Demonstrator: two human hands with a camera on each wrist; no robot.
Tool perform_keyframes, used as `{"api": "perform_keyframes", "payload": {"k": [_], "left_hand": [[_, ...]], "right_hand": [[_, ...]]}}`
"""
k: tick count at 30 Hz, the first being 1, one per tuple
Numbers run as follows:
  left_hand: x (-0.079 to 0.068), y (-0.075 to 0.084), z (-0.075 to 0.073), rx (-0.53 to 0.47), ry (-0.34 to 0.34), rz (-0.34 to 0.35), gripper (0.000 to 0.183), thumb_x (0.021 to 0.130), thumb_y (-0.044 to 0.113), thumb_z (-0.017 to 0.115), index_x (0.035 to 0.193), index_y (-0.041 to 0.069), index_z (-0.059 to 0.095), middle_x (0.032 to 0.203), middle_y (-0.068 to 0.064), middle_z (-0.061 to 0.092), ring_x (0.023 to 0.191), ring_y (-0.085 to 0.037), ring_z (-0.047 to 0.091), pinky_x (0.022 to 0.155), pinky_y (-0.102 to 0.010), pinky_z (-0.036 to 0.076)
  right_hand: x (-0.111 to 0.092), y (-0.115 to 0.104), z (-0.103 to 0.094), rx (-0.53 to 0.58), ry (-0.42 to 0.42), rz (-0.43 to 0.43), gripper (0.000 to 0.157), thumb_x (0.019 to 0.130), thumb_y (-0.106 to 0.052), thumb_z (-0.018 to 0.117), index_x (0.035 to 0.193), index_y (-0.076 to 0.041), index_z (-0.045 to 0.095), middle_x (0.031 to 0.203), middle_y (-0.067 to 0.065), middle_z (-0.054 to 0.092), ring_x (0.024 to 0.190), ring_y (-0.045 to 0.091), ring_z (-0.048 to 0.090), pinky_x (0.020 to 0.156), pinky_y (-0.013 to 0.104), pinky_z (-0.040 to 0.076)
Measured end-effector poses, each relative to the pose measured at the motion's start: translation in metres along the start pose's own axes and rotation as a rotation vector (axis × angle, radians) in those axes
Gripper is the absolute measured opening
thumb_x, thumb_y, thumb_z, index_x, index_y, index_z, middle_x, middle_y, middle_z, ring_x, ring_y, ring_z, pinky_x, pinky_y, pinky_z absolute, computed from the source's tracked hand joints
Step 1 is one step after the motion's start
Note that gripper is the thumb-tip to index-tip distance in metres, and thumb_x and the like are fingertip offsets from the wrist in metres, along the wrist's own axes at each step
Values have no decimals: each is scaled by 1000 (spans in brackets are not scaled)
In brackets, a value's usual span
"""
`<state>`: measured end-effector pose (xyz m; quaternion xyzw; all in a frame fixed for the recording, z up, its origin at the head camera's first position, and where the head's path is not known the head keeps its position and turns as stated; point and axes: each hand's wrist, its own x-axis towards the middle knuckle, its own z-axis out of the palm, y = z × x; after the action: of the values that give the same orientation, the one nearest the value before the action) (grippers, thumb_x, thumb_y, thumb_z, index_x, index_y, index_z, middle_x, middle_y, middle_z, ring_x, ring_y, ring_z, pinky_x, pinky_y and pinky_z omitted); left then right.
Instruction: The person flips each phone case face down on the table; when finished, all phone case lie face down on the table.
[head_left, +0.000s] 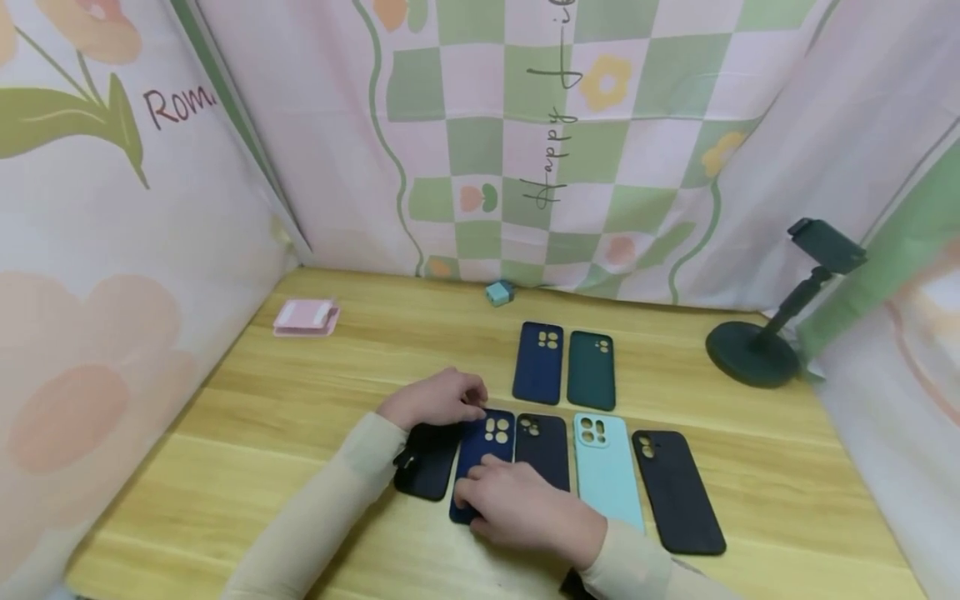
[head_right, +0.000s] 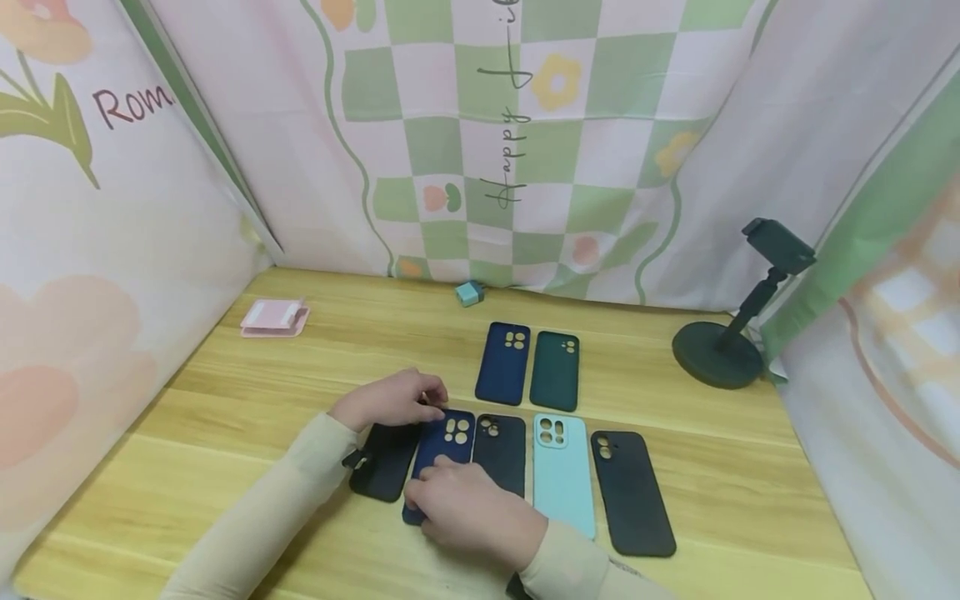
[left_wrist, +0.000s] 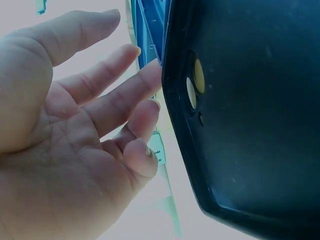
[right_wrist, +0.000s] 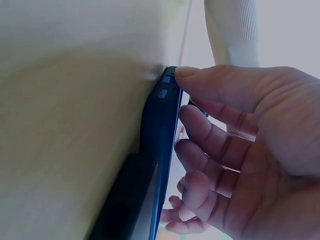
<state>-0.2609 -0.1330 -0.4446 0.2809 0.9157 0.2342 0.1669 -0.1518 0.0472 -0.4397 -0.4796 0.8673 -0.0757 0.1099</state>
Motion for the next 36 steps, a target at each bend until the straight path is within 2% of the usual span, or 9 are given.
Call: {"api": "perform_keyframes", "payload": {"k": [9, 16, 19, 21, 24, 27, 31, 33, 36], "left_hand": [[-3, 5, -2, 20, -35, -16, 23, 96, 32, 65, 114, 19, 67, 104, 9, 65, 97, -10, 55, 85, -30, 47], [-3, 5, -5, -73, -50, 28, 19, 99, 26, 60, 114, 17, 67, 103, 7, 65, 86, -7, 59, 77, -28, 50], [-6, 5, -9, -123, -29, 37, 18, 99, 22, 57, 113, 16, 68, 101, 6, 65, 79, -9, 61, 73, -29, 51], [-9, 5, -14, -145, -1, 37, 19, 99, 18, 54, 113, 16, 68, 102, 6, 65, 80, -11, 61, 74, -30, 51], [-13, 6, -22, -198, 41, 40, 24, 96, 10, 50, 112, 16, 68, 105, 5, 65, 89, -13, 61, 83, -33, 49], [-16, 6, -27, -269, 64, 39, 31, 92, 4, 48, 112, 16, 68, 109, 5, 65, 100, -15, 59, 91, -37, 47], [-17, 7, -30, -339, 75, 48, 31, 91, 3, 51, 116, 13, 67, 113, 5, 64, 105, -19, 57, 91, -39, 46], [-16, 7, -30, -362, 75, 60, 28, 93, 6, 54, 117, 11, 66, 113, 4, 64, 104, -20, 57, 90, -39, 46], [-15, 8, -29, -416, 48, 88, 23, 96, 10, 57, 117, 6, 66, 112, -5, 66, 100, -22, 59, 88, -41, 48]], "right_hand": [[2, -2, 8, 1, -6, -48, 19, 84, -20, 74, 100, -29, 68, 90, -17, 60, 82, 5, 50, 61, 22, 44], [0, -2, 12, 17, 5, -92, 21, 85, -18, 71, 102, -28, 67, 88, -17, 60, 81, 3, 53, 62, 22, 46], [-2, -2, 10, 63, 14, -103, 29, 85, -16, 70, 112, -26, 63, 93, -15, 62, 83, 3, 55, 65, 22, 48], [-4, -3, 7, 108, 28, -107, 39, 86, -14, 70, 122, -25, 59, 100, -13, 63, 89, 3, 57, 71, 23, 49], [-7, -5, 1, 147, 69, -126, 54, 86, -12, 68, 136, -24, 50, 105, -11, 63, 93, 3, 57, 77, 22, 49], [-10, -6, -5, 155, 120, -150, 62, 87, -10, 67, 144, -22, 45, 102, -10, 60, 88, 1, 54, 75, 19, 47], [-13, -5, -7, 143, 203, -159, 53, 89, -13, 66, 139, -18, 52, 100, -10, 57, 82, 1, 49, 72, 16, 44], [-14, -3, -7, 115, 262, -157, 44, 89, -17, 68, 132, -18, 58, 101, -9, 57, 83, 2, 49, 72, 16, 44], [-16, -1, -7, 60, 353, -148, 27, 90, -24, 70, 116, -21, 65, 100, -9, 58, 85, 4, 50, 69, 16, 45]]}}
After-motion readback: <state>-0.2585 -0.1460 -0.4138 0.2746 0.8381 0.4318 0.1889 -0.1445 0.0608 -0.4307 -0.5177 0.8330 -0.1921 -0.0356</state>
